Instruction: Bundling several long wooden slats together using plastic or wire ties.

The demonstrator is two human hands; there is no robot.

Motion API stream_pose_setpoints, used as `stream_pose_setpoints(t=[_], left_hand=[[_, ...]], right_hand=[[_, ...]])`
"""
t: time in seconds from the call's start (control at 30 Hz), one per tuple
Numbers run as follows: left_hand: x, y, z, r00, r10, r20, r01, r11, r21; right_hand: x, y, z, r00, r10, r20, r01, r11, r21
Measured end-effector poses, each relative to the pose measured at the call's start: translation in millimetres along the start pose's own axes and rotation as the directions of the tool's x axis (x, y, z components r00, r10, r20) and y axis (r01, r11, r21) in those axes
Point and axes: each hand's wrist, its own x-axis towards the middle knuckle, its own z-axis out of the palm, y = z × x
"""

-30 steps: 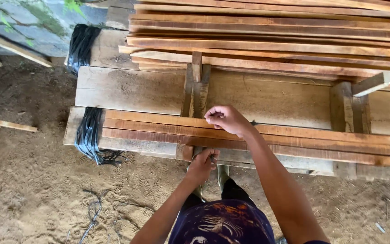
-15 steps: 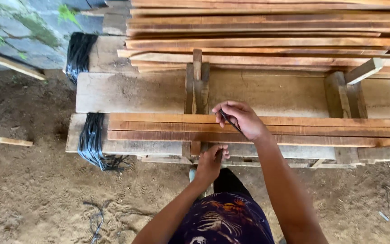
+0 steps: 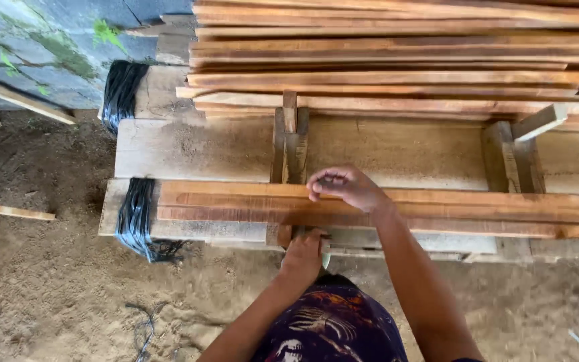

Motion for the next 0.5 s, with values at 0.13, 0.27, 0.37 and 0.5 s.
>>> stream_pose_setpoints(t=[0.13,0.27,0.37,0.5], left_hand=[[23,-61,50,0.927,0.374,0.037,-0.358,0.848,0.391],[87,-32,15,0.972,0.191,0.138,-0.234,0.859,0.455],[131,-39,25,0.999,-0.017,0.029,0.011,0.983,0.185],[155,-63,60,0.987,0.018,-0.157,-0.008,0.998,0.066]], right_hand=[[5,-21,2,0.994,0.106,-0.038,-0.111,0.977,-0.183],[14,18,-17,0.988,0.017,-0.15,-0.061,0.955,-0.292],[27,80,-45,0.983,-0.109,-0.151,0.042,0.921,-0.388],[31,130,-61,0.961,0.043,-0.275,-0.119,0.956,-0.268]])
